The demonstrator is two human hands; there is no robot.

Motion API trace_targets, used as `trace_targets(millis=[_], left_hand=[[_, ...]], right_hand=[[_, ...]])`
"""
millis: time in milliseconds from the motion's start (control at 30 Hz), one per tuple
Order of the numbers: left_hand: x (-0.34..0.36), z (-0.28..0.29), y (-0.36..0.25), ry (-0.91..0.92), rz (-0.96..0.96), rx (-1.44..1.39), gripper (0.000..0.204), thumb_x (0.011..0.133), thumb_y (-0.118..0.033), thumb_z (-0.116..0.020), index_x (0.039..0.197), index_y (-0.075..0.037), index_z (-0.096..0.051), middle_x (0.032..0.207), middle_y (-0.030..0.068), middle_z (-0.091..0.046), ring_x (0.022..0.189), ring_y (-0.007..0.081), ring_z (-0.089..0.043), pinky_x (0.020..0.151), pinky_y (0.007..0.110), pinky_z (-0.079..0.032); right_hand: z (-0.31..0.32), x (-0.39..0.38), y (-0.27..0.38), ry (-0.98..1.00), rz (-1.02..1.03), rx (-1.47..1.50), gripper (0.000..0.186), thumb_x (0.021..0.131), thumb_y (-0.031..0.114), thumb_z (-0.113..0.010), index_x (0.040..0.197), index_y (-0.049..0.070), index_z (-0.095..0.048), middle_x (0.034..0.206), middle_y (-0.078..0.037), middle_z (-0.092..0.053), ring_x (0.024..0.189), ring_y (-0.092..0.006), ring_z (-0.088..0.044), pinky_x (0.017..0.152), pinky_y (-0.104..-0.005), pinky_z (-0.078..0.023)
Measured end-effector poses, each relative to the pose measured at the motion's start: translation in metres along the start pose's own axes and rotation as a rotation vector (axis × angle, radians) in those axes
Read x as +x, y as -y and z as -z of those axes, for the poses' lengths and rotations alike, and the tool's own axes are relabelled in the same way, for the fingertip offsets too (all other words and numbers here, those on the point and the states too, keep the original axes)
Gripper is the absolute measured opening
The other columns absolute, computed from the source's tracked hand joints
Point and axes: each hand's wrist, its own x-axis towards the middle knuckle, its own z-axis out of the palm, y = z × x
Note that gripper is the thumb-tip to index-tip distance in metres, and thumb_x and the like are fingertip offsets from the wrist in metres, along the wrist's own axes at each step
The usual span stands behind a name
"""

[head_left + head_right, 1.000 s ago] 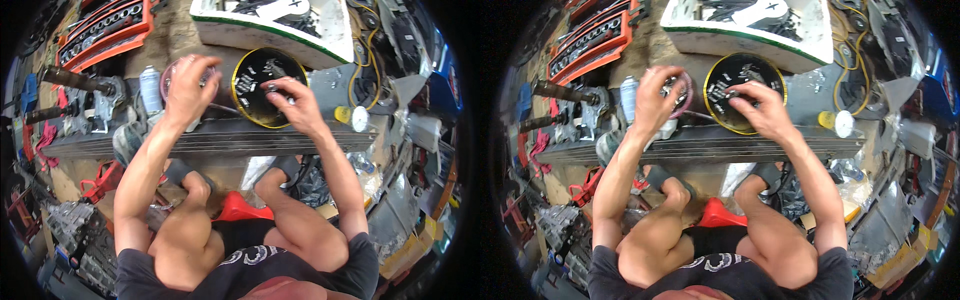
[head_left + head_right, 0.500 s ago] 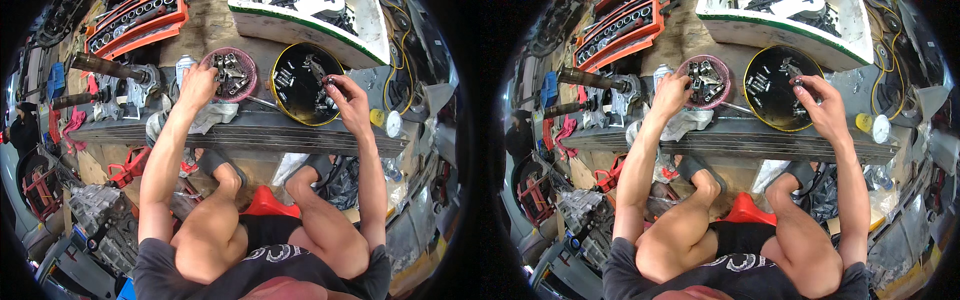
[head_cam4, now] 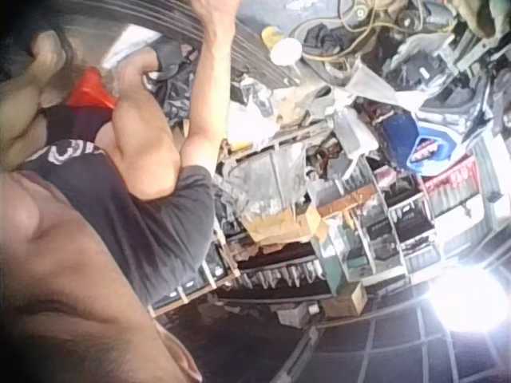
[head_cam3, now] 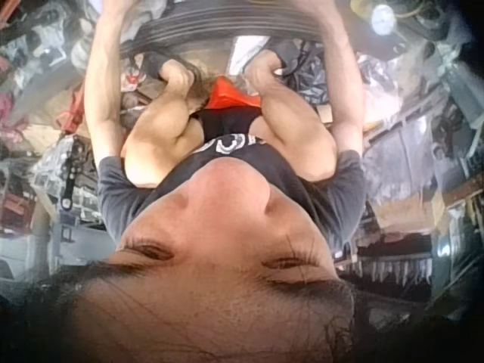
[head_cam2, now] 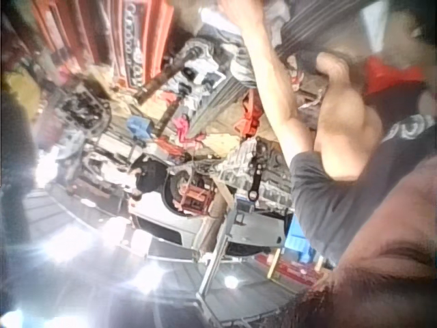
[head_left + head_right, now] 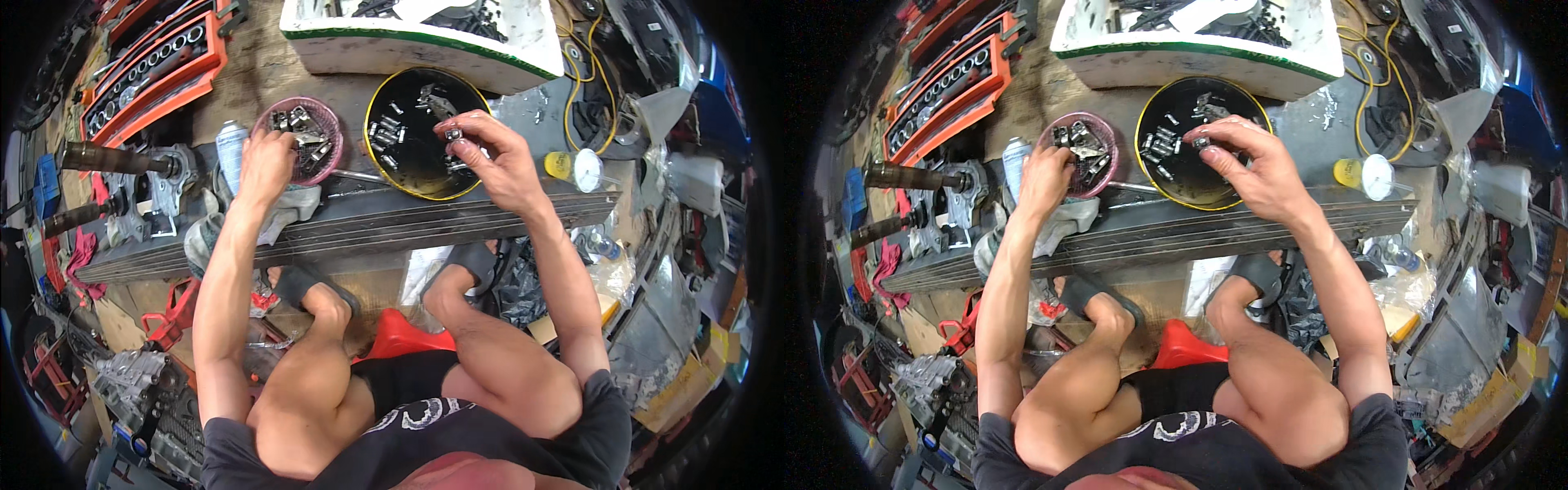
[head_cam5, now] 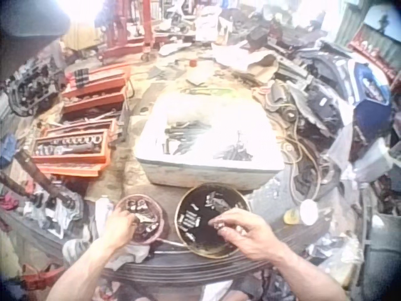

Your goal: The person cleans rocker arms by dipping them into a bowl of lubricant, rubbing them by hand, and placing them into a small basket.

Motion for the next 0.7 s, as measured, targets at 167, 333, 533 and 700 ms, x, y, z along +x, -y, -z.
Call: trace_targets(millis=[167, 333, 533, 700], left_hand=[[-0.003, 0.002, 0.003, 0.013, 0.042, -0.008, 0.016, 0.087, -0.012, -0.066, 0.101, -0.005, -0.068, 0.103, 0.0143, -0.068, 0.109, 0.0365, -0.059, 0.096, 0.055, -0.044], [-0.007, 0.007, 0.008, -0.043, 0.01, 0.01, 0.015, 0.085, -0.013, -0.069, 0.098, -0.006, -0.07, 0.097, 0.0137, -0.069, 0.101, 0.0355, -0.06, 0.087, 0.047, -0.045], [-0.009, 0.013, 0.019, -0.09, 0.015, 0.031, 0.015, 0.087, -0.014, -0.068, 0.1, -0.006, -0.07, 0.097, 0.0134, -0.069, 0.1, 0.0352, -0.06, 0.087, 0.046, -0.045], [-0.008, 0.015, 0.019, -0.121, 0.017, 0.026, 0.015, 0.088, -0.015, -0.067, 0.1, -0.006, -0.07, 0.098, 0.0126, -0.069, 0.101, 0.0347, -0.061, 0.088, 0.047, -0.044]], right_hand=[[0.001, -0.004, 0.007, 0.017, 0.043, 0.033, 0.021, 0.093, 0.006, -0.069, 0.114, 0.003, -0.071, 0.11, -0.009, -0.072, 0.104, -0.0228, -0.065, 0.093, -0.035, -0.05], [0.0, -0.005, 0.016, 0.035, 0.121, 0.129, 0.024, 0.092, 0.001, -0.068, 0.116, 0.003, -0.068, 0.112, -0.009, -0.073, 0.106, -0.0245, -0.065, 0.095, -0.0377, -0.05], [-0.002, -0.006, 0.019, 0.036, 0.145, 0.151, 0.023, 0.093, 0.002, -0.067, 0.117, 0.003, -0.068, 0.113, -0.009, -0.073, 0.108, -0.0252, -0.064, 0.095, -0.0393, -0.05], [0.0, -0.007, 0.021, 0.048, 0.14, 0.151, 0.022, 0.095, 0.003, -0.065, 0.117, 0.002, -0.068, 0.113, -0.01, -0.073, 0.108, -0.0253, -0.064, 0.094, -0.0384, -0.051]])
